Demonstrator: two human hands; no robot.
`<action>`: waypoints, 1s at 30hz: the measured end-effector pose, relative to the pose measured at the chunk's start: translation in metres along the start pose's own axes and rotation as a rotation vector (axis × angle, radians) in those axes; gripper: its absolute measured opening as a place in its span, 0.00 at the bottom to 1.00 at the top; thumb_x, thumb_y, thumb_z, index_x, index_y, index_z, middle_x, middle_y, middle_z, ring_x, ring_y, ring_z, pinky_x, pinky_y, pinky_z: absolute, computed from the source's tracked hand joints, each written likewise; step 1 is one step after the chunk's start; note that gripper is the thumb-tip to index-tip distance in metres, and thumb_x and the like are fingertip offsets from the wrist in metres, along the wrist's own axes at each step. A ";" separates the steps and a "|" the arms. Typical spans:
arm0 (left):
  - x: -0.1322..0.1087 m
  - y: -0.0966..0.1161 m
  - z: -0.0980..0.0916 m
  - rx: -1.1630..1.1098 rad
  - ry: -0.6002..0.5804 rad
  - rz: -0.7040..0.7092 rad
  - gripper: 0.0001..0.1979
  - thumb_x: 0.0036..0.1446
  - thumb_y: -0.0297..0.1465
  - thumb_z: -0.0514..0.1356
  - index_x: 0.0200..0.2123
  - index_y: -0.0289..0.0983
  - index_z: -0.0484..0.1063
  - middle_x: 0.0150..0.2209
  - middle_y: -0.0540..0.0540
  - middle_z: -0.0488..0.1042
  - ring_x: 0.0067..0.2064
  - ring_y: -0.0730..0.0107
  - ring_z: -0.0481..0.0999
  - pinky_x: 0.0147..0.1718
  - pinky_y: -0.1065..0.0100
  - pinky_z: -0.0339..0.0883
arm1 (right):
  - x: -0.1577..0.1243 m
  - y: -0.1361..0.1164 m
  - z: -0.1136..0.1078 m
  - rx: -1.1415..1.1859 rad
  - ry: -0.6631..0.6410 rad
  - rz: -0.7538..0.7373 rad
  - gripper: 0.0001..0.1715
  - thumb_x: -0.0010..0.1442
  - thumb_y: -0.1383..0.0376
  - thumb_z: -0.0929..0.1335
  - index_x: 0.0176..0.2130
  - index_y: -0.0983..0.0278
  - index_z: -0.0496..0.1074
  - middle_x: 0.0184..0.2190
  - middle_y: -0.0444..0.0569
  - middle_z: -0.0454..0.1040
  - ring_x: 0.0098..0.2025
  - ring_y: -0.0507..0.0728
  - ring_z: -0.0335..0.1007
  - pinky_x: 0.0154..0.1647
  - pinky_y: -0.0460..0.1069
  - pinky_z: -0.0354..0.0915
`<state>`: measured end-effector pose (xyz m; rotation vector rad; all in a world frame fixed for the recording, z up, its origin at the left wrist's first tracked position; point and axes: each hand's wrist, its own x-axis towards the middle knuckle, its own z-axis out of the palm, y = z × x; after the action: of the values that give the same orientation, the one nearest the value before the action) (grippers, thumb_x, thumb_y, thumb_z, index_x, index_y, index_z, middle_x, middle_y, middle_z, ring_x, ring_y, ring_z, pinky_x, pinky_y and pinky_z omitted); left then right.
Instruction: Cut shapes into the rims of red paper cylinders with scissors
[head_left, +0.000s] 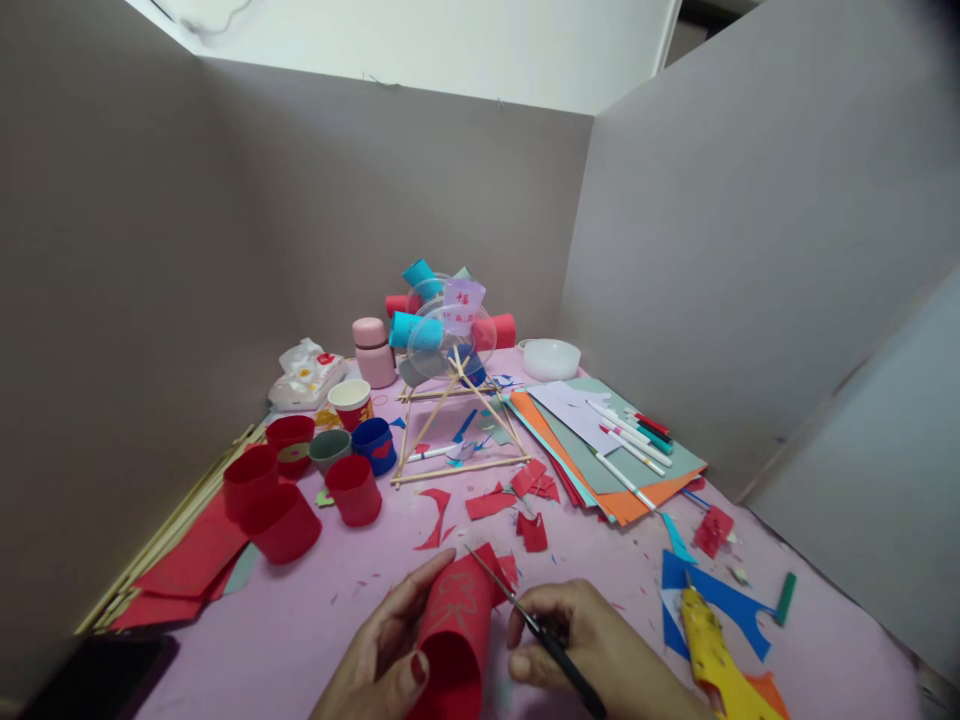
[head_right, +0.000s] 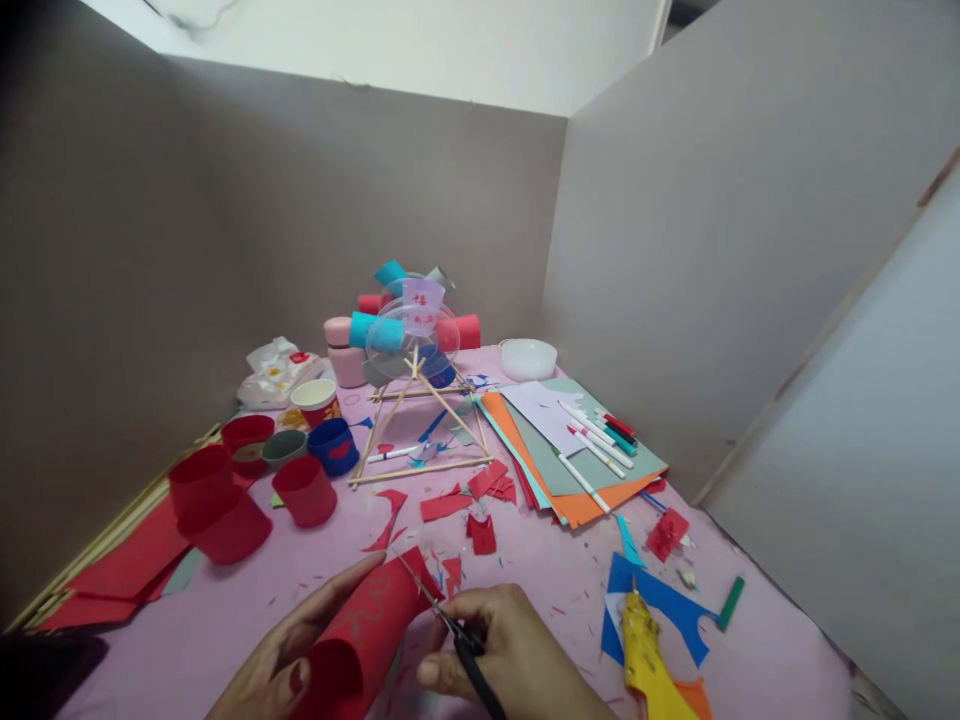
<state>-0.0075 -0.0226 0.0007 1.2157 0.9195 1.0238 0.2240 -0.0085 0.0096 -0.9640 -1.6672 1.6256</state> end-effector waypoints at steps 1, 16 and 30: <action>0.000 0.000 0.000 0.008 0.018 -0.006 0.30 0.43 0.52 0.63 0.51 0.52 0.72 0.55 0.45 0.74 0.56 0.44 0.70 0.51 0.50 0.66 | 0.000 0.000 0.000 -0.007 -0.010 0.011 0.19 0.48 0.53 0.74 0.29 0.67 0.72 0.19 0.38 0.57 0.23 0.48 0.48 0.21 0.43 0.47; -0.004 0.010 0.011 -0.074 0.058 -0.103 0.40 0.37 0.51 0.68 0.55 0.45 0.68 0.58 0.41 0.71 0.58 0.43 0.67 0.54 0.49 0.61 | 0.000 0.004 -0.001 -0.098 -0.022 0.061 0.12 0.49 0.60 0.73 0.29 0.66 0.72 0.19 0.37 0.55 0.23 0.48 0.48 0.21 0.43 0.45; -0.001 0.005 0.000 -0.011 0.060 -0.065 0.43 0.40 0.52 0.65 0.59 0.45 0.61 0.58 0.40 0.70 0.57 0.42 0.67 0.51 0.51 0.64 | -0.003 0.003 -0.007 -0.101 -0.020 0.055 0.14 0.50 0.61 0.72 0.37 0.65 0.72 0.20 0.36 0.55 0.23 0.49 0.47 0.21 0.43 0.46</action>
<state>-0.0082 -0.0236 0.0060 1.1437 0.9924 1.0170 0.2322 -0.0071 0.0077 -1.0546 -1.7657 1.6042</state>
